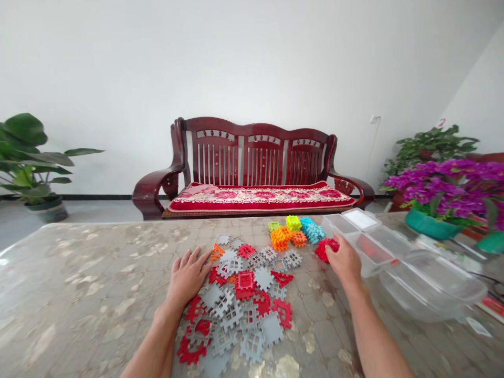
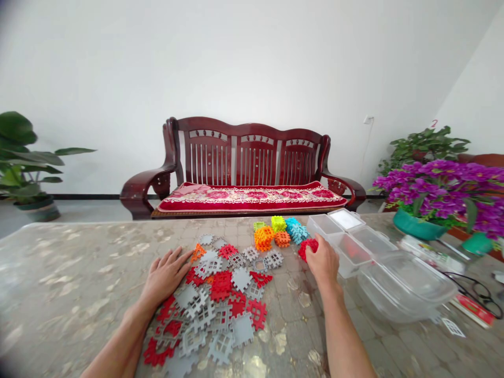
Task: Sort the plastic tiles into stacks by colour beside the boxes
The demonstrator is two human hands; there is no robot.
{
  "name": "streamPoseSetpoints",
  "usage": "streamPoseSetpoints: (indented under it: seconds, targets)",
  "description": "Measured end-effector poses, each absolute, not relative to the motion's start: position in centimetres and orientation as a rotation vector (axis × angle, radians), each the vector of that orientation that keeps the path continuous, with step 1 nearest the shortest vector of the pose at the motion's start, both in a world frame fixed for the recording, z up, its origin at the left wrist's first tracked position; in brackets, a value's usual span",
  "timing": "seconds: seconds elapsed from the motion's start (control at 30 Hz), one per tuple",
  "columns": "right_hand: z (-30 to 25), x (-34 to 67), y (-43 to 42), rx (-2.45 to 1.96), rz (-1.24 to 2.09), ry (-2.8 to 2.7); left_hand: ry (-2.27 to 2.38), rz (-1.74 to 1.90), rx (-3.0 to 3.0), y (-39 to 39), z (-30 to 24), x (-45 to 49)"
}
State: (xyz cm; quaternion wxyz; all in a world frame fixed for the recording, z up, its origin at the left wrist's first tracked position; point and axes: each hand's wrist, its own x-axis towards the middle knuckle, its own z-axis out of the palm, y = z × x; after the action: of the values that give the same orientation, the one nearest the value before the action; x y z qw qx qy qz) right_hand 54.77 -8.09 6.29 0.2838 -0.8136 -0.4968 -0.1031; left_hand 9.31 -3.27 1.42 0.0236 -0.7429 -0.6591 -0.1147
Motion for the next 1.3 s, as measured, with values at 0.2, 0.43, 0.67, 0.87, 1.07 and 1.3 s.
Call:
streamPoseSetpoints:
  seconds: [0.2,0.43,0.67,0.87,1.07,1.3]
  targets:
    - [6.4,53.4,-8.0,-2.069,-0.365,-1.395,-2.033,-0.324,-2.303,-3.3,1.5,9.4]
    - [5.9,44.4,-7.1,-1.503,-0.104,-1.733,-2.006,-0.271,-2.274,-3.5,1.7,9.6]
    - [6.0,35.0,-3.7,-1.612,0.305,-2.017,-1.927,-0.192,-2.233,-3.8,1.7,10.0]
    - [7.3,31.9,-1.7,-1.982,0.167,-2.171,-1.917,-0.214,-2.235,-3.6,1.3,10.0]
    - [6.6,31.7,-1.5,-1.914,0.193,-2.09,-1.919,-0.225,-2.23,-3.4,1.0,9.9]
    - [7.1,33.6,-4.0,-1.493,0.375,-1.821,-1.917,-0.259,-2.254,-3.5,1.3,9.9]
